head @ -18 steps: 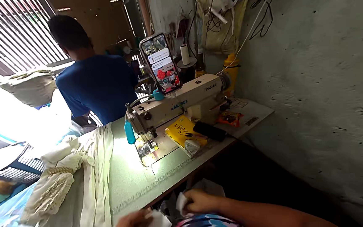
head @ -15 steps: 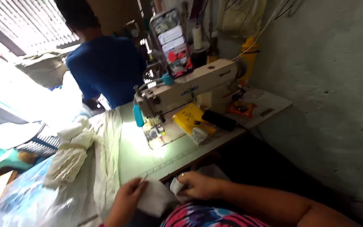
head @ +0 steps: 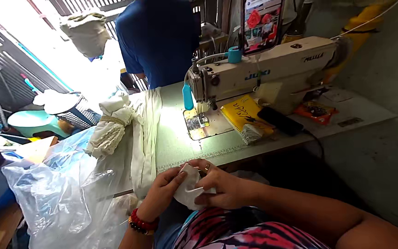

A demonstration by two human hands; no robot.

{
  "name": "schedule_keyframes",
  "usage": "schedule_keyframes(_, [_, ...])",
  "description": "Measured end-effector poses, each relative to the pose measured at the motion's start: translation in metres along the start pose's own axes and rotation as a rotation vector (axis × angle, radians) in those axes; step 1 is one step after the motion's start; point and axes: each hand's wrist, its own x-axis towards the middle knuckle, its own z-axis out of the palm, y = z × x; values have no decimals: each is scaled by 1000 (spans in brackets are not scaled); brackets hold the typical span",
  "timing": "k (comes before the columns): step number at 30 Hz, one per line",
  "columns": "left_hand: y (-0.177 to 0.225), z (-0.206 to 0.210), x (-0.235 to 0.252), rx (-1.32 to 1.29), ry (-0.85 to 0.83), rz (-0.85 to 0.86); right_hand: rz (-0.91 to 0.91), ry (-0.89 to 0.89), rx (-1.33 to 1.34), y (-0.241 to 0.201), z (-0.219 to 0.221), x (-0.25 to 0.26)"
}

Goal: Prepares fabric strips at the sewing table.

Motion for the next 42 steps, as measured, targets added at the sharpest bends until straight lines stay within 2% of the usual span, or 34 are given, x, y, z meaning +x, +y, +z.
schedule_keyframes(3, [-2,-11,0,-33,12,5,-69,2,15,-6,1,15])
schedule_keyframes(6, [-5,-18,-1,-48,-7,25,72,31,-152,1,3,29])
schedule_keyframes(8, [-3,-22,-3,-25,-6,20,150,-1,-134,6,6,35])
schedule_keyframes(10, [-5,-26,-7,40,12,26,200,-19,-102,8,9,38])
schedule_keyframes(17, [-19,-32,-12,372,100,218,343,-9,-53,11,17,43])
schedule_keyframes(21, [-25,-26,-8,440,228,293,352,-11,-63,13,17,47])
schedule_keyframes(25, [-22,-28,-4,359,298,257,350,-5,-70,18,15,48])
schedule_keyframes(28, [-20,-29,-2,218,319,185,351,1,66,26,16,44])
schedule_keyframes(32, [-22,-28,1,212,388,217,464,-38,247,35,14,29])
schedule_keyframes(36, [-27,-24,5,289,415,267,453,54,260,41,14,8])
schedule_keyframes(40, [-36,-20,14,435,416,378,448,205,182,37,13,-1])
schedule_keyframes(42, [-38,-17,20,426,423,388,436,260,123,34,10,-5])
